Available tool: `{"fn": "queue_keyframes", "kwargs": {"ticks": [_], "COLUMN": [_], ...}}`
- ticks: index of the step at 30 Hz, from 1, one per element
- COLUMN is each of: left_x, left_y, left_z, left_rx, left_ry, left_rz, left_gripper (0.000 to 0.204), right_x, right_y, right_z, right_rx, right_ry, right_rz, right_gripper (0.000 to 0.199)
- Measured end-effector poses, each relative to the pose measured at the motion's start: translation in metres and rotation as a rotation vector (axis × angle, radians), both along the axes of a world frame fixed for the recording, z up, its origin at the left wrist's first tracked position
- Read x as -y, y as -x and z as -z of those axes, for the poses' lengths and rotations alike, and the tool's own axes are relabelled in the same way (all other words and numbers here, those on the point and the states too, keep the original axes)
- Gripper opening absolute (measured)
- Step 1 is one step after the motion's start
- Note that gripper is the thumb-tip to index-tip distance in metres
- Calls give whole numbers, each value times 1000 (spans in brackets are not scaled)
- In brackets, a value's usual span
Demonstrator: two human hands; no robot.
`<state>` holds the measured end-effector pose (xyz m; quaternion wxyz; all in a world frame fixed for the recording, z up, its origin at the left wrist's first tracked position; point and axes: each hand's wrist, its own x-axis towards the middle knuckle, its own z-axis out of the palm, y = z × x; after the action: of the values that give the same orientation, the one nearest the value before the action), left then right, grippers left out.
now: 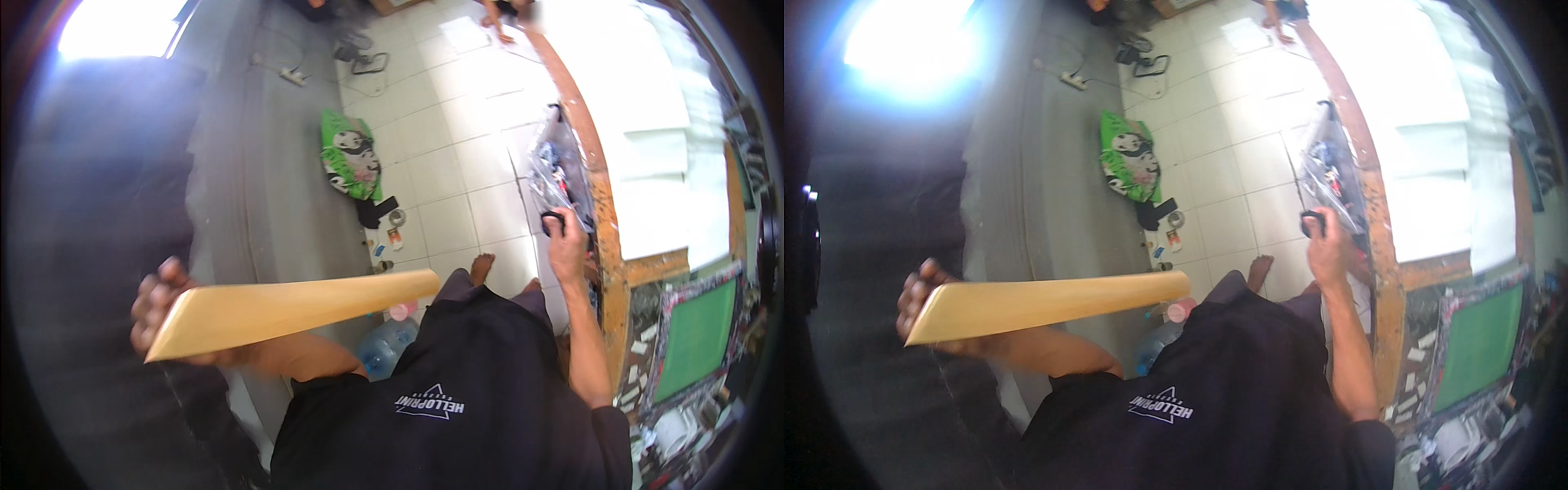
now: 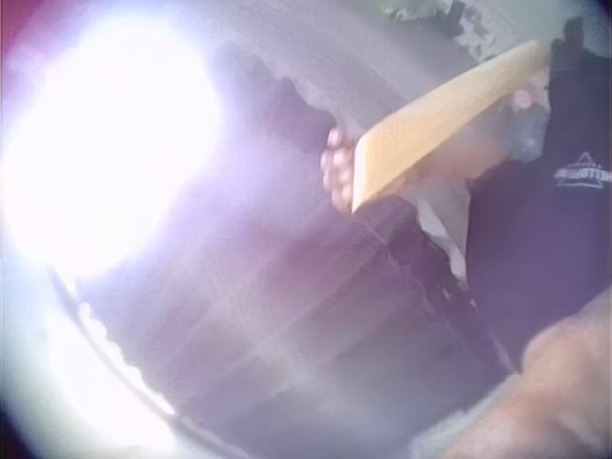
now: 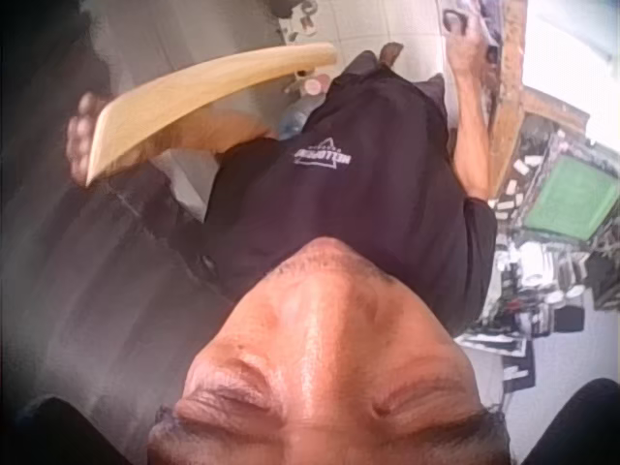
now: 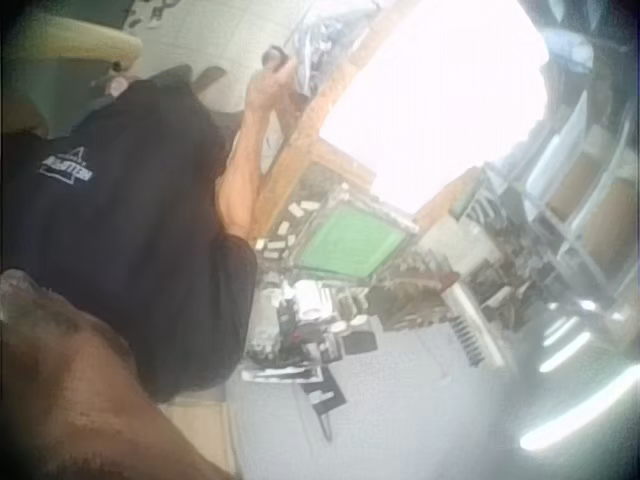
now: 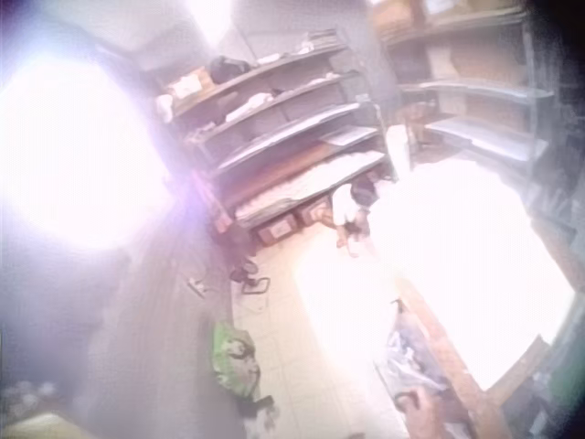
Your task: The person pours liquid from a pink pitcher into a plastic bag, then uses a squeegee to smooth a green screen on a wooden frame. They apply tape to the frame edges and adjust the screen mesh.
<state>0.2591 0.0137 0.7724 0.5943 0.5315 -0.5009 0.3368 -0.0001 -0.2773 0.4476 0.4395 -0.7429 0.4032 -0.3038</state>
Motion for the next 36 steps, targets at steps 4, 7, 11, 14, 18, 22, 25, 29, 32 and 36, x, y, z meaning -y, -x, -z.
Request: {"fn": "queue_keyframes", "kwargs": {"ticks": [4,7,11,14,18,22,25,29,32,36], "left_x": [25,35,51,62,71,81,89,96,90,82], "left_y": [-6,-6,2,3,9,16,26,32,36,38], "left_z": [37,52,56,59,61,66,55,46,37,33], "left_rx": [-268,-433,-414,-337,-214,-108,-3,153,180,243], "left_ry": [-189,-323,-499,-552,-513,-478,-570,-502,-460,-453], "left_rz": [428,497,392,316,200,121,19,-44,-34,-52], "left_gripper": [32,22,18,20,19,19,15,8,7,6], "right_x": [20,14,-18,-40,-65,-64,-59,-56,-53,-50], "right_y": [-24,-78,-131,-134,-144,-152,-147,-139,-130,-119], "right_z": [-51,-118,-198,-237,-226,-210,-210,-203,-198,-191], "right_rx": [130,407,706,787,780,777,701,634,621,603], "right_ry": [-135,-65,-53,9,38,124,447,602,648,678], "right_rz": [-50,-230,-630,-882,-906,-862,-652,-568,-522,-500], "right_gripper": [23,21,38,39,38,38,35,37,41,41]}}
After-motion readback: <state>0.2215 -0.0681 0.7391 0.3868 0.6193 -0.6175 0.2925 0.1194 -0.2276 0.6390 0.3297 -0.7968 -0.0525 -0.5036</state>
